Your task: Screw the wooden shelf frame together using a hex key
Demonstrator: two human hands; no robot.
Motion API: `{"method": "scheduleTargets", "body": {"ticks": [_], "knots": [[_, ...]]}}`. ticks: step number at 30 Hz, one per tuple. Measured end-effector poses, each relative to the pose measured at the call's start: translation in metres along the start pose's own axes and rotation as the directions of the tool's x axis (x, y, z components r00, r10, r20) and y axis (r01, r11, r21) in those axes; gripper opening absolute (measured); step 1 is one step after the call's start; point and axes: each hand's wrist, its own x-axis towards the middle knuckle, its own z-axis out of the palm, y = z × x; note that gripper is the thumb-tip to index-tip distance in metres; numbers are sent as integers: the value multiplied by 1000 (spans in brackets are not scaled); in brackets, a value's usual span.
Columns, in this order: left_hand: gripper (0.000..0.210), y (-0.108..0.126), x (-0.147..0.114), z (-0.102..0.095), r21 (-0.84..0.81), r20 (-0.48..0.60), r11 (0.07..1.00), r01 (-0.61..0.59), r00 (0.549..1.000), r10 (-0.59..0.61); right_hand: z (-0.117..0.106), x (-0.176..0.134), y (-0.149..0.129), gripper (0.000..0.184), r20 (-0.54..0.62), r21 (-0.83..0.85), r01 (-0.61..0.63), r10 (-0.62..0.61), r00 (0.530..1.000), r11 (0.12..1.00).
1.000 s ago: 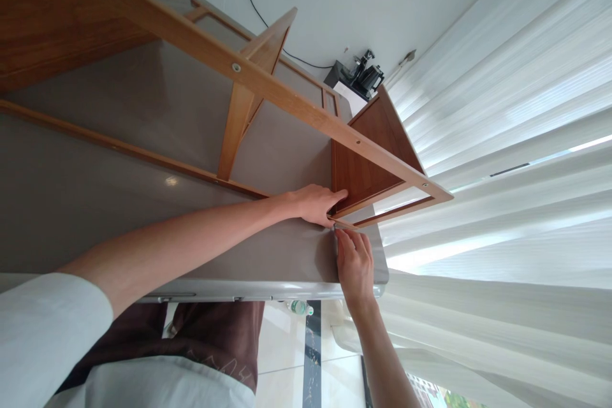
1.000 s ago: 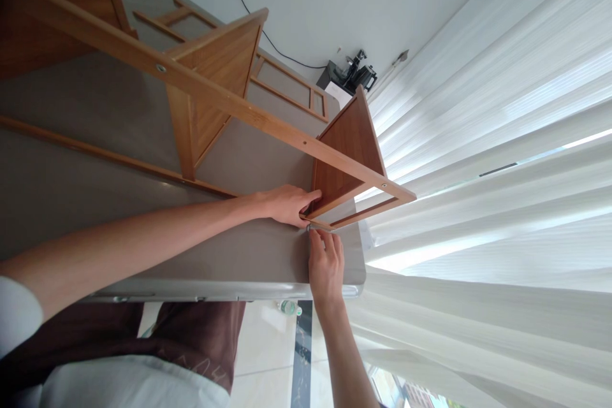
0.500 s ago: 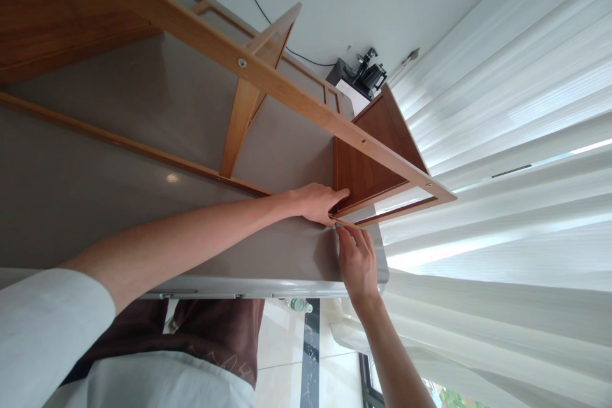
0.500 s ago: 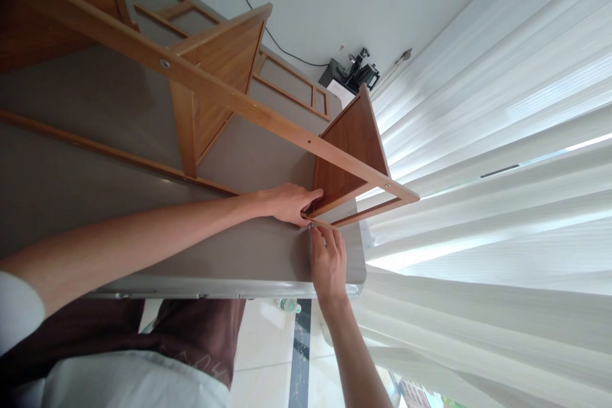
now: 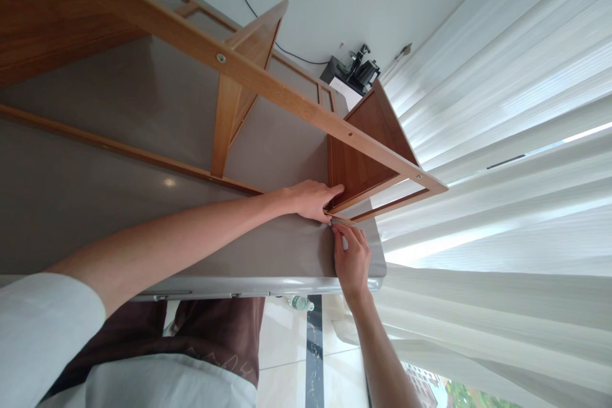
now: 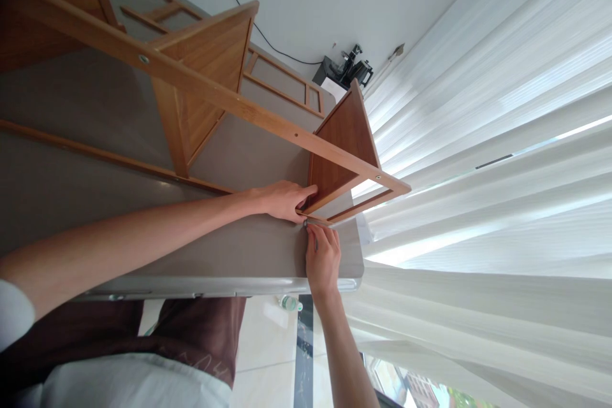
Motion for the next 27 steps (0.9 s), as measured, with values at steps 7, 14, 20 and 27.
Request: {"method": "scheduleTargets", "body": {"ticks": [7, 14, 20, 27], "knots": [[53, 1, 0, -1, -3, 10, 1000, 2, 1000, -2, -7, -5, -5, 23, 12, -72, 64, -64, 998, 995], [52, -1, -1, -1, -3, -2, 1000, -26, 1000, 26, -9, 2, -6, 26, 66, -172, 168, -159, 985, 971], [55, -1, 0, -1, 1, -1, 1000, -29, 1000, 29, -11, 4, -6, 35, 111, -209, 232, -212, 971, 950], [57, -1, 0, -2, -2, 4, 1000, -30, 1000, 30, -14, 9, -4, 30, 137, -146, 203, -183, 973, 968]]}}
